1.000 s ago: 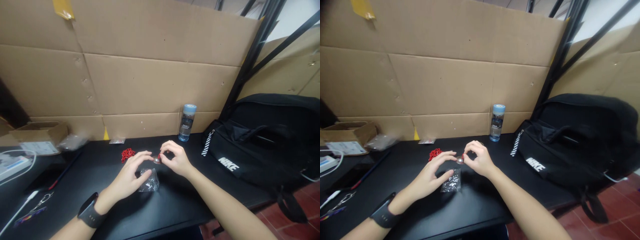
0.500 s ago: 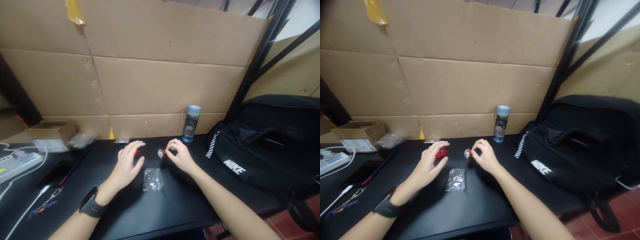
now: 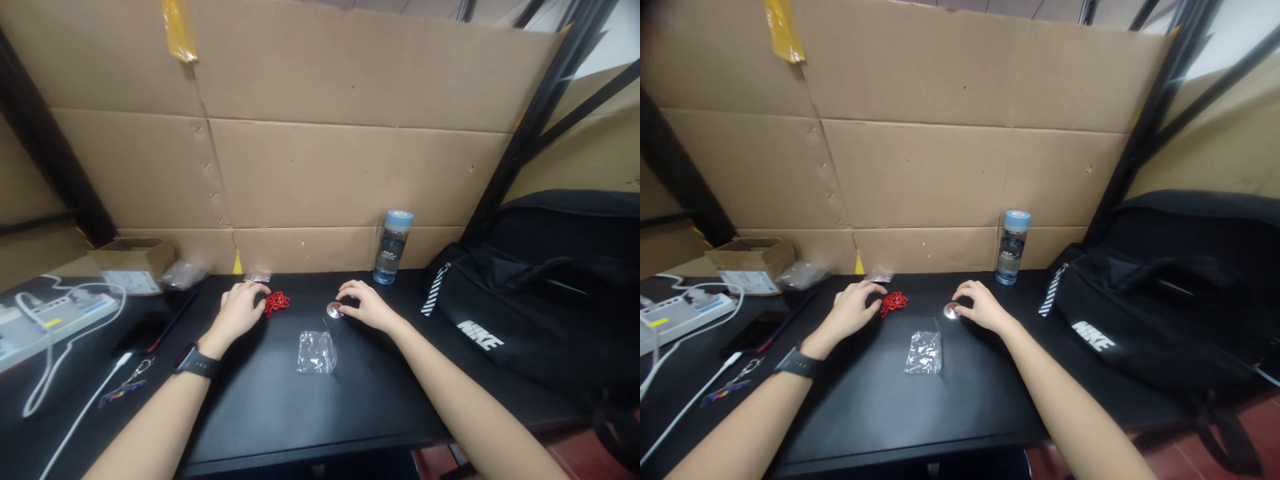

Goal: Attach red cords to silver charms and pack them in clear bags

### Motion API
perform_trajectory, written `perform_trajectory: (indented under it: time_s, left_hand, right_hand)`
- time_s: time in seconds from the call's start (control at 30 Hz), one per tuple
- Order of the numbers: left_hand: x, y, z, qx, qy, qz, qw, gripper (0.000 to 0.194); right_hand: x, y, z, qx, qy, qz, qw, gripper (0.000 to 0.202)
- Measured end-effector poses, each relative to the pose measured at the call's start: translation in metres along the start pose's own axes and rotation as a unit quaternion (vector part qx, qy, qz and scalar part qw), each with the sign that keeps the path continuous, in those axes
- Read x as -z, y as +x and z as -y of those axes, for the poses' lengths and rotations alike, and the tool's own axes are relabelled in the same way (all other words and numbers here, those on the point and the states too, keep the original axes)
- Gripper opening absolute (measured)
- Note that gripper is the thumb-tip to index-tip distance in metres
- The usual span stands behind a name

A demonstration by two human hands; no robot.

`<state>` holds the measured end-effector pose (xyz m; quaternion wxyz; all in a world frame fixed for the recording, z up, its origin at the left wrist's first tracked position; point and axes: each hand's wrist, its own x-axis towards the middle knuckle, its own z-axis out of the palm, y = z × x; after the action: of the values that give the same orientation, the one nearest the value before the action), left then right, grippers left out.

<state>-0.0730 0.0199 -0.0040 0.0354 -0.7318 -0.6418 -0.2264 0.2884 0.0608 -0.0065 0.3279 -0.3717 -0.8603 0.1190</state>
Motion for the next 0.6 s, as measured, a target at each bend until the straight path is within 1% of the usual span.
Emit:
perform_trajectory:
  time_s: [0.03, 0.07, 0.17, 0.2, 0.27, 0.33, 0.43, 0.6]
  left_hand:
    - [-0.003, 0.0, 0.001, 0.0, 0.002, 0.003, 1.0, 0.025]
    - [-0.006, 0.001, 0.003, 0.001, 0.003, 0.006, 1.0, 0.028]
    - [-0.012, 0.003, 0.011, 0.002, 0.005, 0.016, 1.0, 0.03]
    - [-0.013, 0.003, 0.013, 0.001, 0.006, 0.02, 1.0, 0.029]
    - [-0.013, 0.004, 0.015, -0.001, 0.007, 0.028, 1.0, 0.026]
    - [-0.013, 0.004, 0.016, -0.002, 0.007, 0.034, 0.999, 0.023]
    - [-0.01, 0.003, 0.014, 0.003, 0.004, 0.035, 0.999, 0.022]
    - [-0.002, 0.003, 0.009, -0.002, 0.003, 0.018, 1.0, 0.019]
  right_hand:
    - [0.005, 0.0, -0.005, 0.005, 0.006, 0.004, 1.0, 0.02]
    - [0.01, -0.001, -0.012, 0.0, 0.006, -0.01, 1.0, 0.024]
    - [0.019, -0.004, -0.033, -0.042, -0.014, -0.052, 0.998, 0.031]
    - [0.02, -0.005, -0.039, -0.053, -0.019, -0.054, 0.997, 0.034]
    - [0.019, -0.006, -0.048, -0.067, -0.025, -0.039, 0.997, 0.04]
    - [0.015, -0.006, -0.053, -0.076, -0.034, -0.013, 0.996, 0.042]
    - [0.011, -0.005, -0.053, -0.088, -0.057, 0.014, 0.994, 0.041]
    - [0.012, -0.005, -0.053, -0.07, -0.07, 0.013, 0.995, 0.035]
